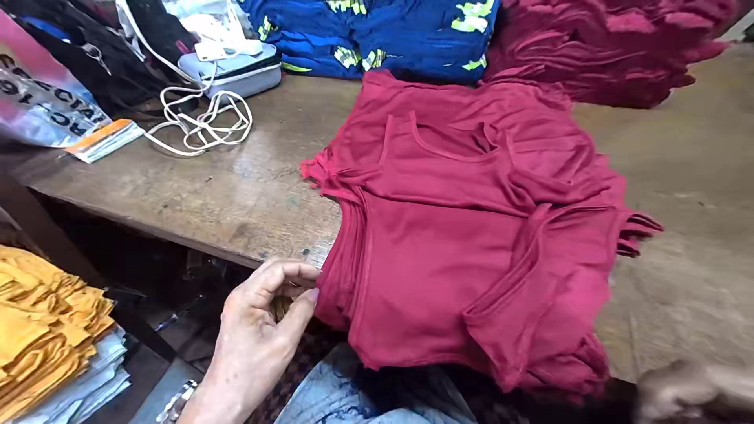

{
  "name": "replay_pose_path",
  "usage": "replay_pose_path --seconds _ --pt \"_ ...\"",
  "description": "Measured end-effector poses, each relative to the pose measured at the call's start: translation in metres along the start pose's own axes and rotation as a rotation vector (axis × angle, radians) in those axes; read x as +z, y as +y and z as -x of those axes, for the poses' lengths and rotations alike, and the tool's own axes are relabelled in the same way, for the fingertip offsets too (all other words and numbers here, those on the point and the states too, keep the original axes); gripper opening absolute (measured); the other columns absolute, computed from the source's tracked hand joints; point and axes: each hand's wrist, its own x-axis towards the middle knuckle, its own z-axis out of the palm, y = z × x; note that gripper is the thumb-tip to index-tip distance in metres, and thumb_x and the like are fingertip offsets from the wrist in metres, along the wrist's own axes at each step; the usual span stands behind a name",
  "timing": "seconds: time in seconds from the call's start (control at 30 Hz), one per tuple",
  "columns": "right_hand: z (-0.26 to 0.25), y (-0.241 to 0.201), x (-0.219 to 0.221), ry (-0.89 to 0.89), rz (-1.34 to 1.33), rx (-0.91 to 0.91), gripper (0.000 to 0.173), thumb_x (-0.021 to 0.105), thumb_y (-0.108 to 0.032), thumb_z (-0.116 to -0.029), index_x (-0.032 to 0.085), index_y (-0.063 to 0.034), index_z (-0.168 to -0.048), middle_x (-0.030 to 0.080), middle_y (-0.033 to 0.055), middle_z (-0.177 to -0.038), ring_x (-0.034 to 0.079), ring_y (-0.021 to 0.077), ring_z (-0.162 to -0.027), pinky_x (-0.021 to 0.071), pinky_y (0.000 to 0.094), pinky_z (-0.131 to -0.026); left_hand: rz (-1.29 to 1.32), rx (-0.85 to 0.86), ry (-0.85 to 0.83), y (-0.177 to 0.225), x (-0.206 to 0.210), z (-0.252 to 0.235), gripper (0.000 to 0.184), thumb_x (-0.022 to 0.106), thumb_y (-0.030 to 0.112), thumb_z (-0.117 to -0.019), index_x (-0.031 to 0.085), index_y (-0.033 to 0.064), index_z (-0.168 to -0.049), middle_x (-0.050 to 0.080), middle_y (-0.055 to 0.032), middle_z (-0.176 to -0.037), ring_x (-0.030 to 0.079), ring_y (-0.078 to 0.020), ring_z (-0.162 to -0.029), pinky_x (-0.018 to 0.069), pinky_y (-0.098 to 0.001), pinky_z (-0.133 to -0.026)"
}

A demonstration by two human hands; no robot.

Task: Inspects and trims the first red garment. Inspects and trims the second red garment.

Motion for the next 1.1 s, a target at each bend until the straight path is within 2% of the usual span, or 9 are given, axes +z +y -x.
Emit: replay_pose_path --seconds 0.07,0.17,0.3,0.47,0.53,0.63,0.83,1.03,1.1 --pt "0.007 0.009 0.013 0.009 0.099 -0.038 0.028 0.074 -0.019 -0.0895 0.067 0.0081 -0.089 0.067 0.0140 -0.082 0.065 0.0144 -0.075 0.0546 0.0341 -0.071 -0.028 0.052 -0.057 -0.006 0.002 0.005 0.017 0.067 0.017 -0.0917 0.074 0.0139 -0.106 0.070 0.0051 -0.101 0.066 -0.0081 -0.075 0.0593 -0.0234 -0.062" --pt "0.020 0.002 0.023 0.041 0.094 -0.097 0.032 0.075 -0.029 -0.0864 0.064 0.0005 -0.081 0.063 0.0074 -0.073 0.062 0.0092 -0.069 0.0504 0.0302 -0.064 -0.096 0.022 -0.093 -0.010 0.017 0.018 0.015 0.065 0.032 -0.0968 0.074 0.0199 -0.098 0.068 0.0105 -0.087 0.063 -0.0045 -0.067 0.0546 -0.0216 -0.053" --pt "0.015 -0.029 0.024 -0.024 0.333 0.023 0.038 0.063 -0.013 -0.0978 0.066 -0.0006 -0.133 0.073 0.0190 -0.113 0.072 0.0221 -0.092 0.0605 0.0422 -0.083 0.058 -0.226 -0.135 -0.016 0.033 0.036 0.030 0.073 0.044 -0.0921 0.071 0.0170 -0.105 0.074 0.0025 -0.085 0.072 -0.0137 -0.067 0.0621 -0.0291 -0.053" --pt "-0.044 -0.042 0.039 0.126 0.444 -0.081 0.049 0.069 -0.029 -0.0936 0.062 -0.0261 -0.142 0.062 -0.0088 -0.076 0.053 0.0001 -0.061 0.0484 0.0214 -0.056 0.383 -0.474 -0.157 -0.007 0.043 0.046 0.022 0.081 0.019 -0.0855 0.070 0.0041 -0.097 0.074 -0.0118 -0.083 0.074 -0.0245 -0.065 0.0638 -0.0369 -0.051" --pt "-0.075 -0.034 0.051 0.128 0.580 -0.006 0.039 0.067 -0.033 -0.0876 0.070 -0.0352 -0.126 0.058 -0.0162 -0.066 0.053 -0.0029 -0.054 0.0477 0.0233 -0.048 0.439 -0.525 -0.206 -0.003 0.039 0.046 0.024 0.080 0.017 -0.0864 0.068 0.0014 -0.100 0.074 -0.0144 -0.084 0.074 -0.0267 -0.068 0.0641 -0.0391 -0.053" --pt "-0.099 -0.030 0.052 0.098 0.667 0.037 0.007 0.069 -0.025 -0.0825 0.068 -0.0287 -0.076 0.054 -0.0154 -0.057 0.049 -0.0009 -0.048 0.0395 0.0257 -0.041 0.255 -0.399 -0.367 -0.009 0.034 0.054 0.026 0.078 0.033 -0.0892 0.070 0.0091 -0.097 0.074 -0.0018 -0.080 0.073 -0.0161 -0.066 0.0639 -0.0321 -0.058" --pt "-0.093 -0.051 0.040 0.439 0.223 0.131 0.019 0.076 -0.014 -0.0860 0.070 -0.0175 -0.069 0.054 -0.0038 -0.051 0.037 0.0038 -0.038 0.0265 0.0192 -0.035 0.151 -0.117 -0.594 -0.004 0.038 0.063 0.031 0.066 0.036 -0.1005 0.074 0.0096 -0.087 0.067 0.0019 -0.066 0.061 -0.0048 -0.053 0.0519 -0.0242 -0.049" --pt "-0.108 -0.082 0.043 0.607 -0.028 0.238 0.030 0.071 -0.009 -0.0937 0.064 -0.0109 -0.064 0.047 -0.0021 -0.048 0.032 0.0025 -0.037 0.0255 0.0167 -0.035 -0.048 0.237 -0.165 0.056 0.090 0.011 0.056 0.079 0.050 -0.0834 0.068 0.0066 -0.118 0.068 -0.0048 -0.109 0.064 -0.0148 -0.099 0.0564 -0.0331 -0.080" --pt "-0.111 -0.088 0.045 0.607 -0.005 0.248 0.032 0.070 -0.011 -0.0953 0.063 -0.0111 -0.064 0.046 -0.0023 -0.049 0.032 0.0029 -0.039 0.0249 0.0167 -0.036 0.048 0.237 -0.166 0.060 0.109 -0.012 0.054 0.083 0.042 -0.0823 0.068 0.0061 -0.120 0.069 -0.0026 -0.110 0.066 -0.0113 -0.097 0.0586 -0.0291 -0.079"
